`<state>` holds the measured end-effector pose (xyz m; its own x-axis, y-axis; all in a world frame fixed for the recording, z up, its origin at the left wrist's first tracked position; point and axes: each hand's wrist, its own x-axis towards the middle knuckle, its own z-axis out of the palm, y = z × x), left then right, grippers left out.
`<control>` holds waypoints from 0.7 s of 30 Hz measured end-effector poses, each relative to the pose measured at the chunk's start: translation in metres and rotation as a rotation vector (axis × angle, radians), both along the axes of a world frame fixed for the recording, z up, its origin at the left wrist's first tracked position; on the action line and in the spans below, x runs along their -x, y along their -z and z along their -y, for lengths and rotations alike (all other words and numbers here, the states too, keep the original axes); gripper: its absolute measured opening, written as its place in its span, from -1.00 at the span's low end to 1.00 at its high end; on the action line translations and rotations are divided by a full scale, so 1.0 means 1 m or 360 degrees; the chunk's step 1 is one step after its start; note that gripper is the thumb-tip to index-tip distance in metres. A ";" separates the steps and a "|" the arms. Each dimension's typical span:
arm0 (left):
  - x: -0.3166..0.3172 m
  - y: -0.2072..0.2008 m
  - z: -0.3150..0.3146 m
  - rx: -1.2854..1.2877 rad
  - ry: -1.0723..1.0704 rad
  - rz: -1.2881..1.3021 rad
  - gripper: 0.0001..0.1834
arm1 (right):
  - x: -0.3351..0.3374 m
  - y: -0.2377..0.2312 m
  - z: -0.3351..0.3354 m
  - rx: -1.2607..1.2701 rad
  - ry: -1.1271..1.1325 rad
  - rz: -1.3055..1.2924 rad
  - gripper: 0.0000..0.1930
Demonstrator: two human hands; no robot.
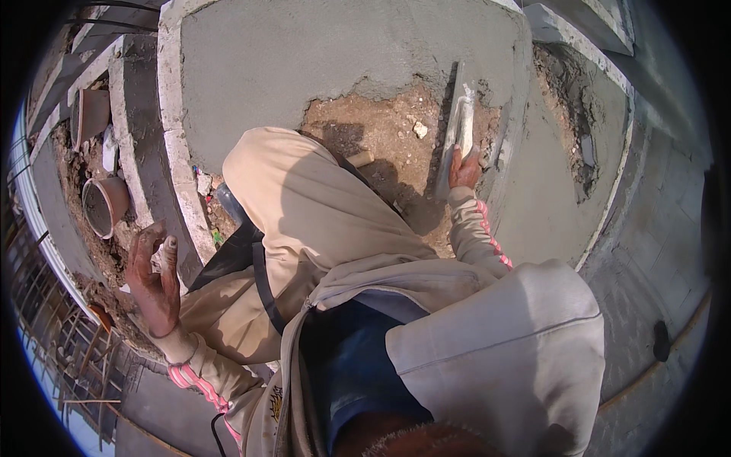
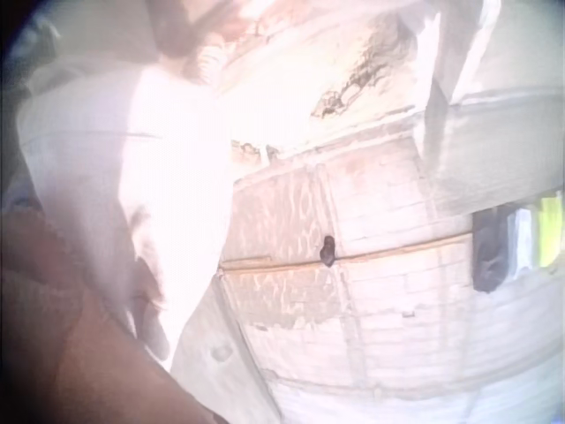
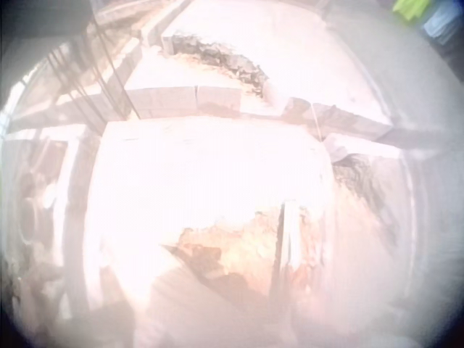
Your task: The person kneels on a construction site and uses a trowel to smooth wet concrete on a floor slab. They repeatedly scrape and level the surface, then pour additional concrete from a bucket to fill gaps and continue smoothing.
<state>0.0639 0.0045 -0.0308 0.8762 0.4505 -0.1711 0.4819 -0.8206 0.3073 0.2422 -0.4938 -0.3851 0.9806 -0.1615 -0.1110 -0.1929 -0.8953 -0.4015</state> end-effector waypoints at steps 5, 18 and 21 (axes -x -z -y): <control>-0.011 -0.004 0.009 0.0079 -0.0075 -0.0092 -0.75 | 0.070 -0.004 0.047 0.0027 0.0006 -0.0246 -0.45; 0.080 -0.036 -0.031 0.0336 -0.0849 0.1057 -0.73 | 0.000 -0.003 -0.174 -0.0515 -0.1670 0.0090 -0.68; 0.165 0.023 -0.038 0.0229 -0.1428 0.1079 -0.72 | 0.003 -0.004 -0.199 -0.0271 -0.1950 -0.0104 -0.68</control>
<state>-0.1010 0.0426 -0.0539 0.1782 0.9773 0.1148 0.5766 -0.1983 0.7926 0.2388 -0.2949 -0.3809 0.4665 0.8794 -0.0950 0.7109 -0.4366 -0.5514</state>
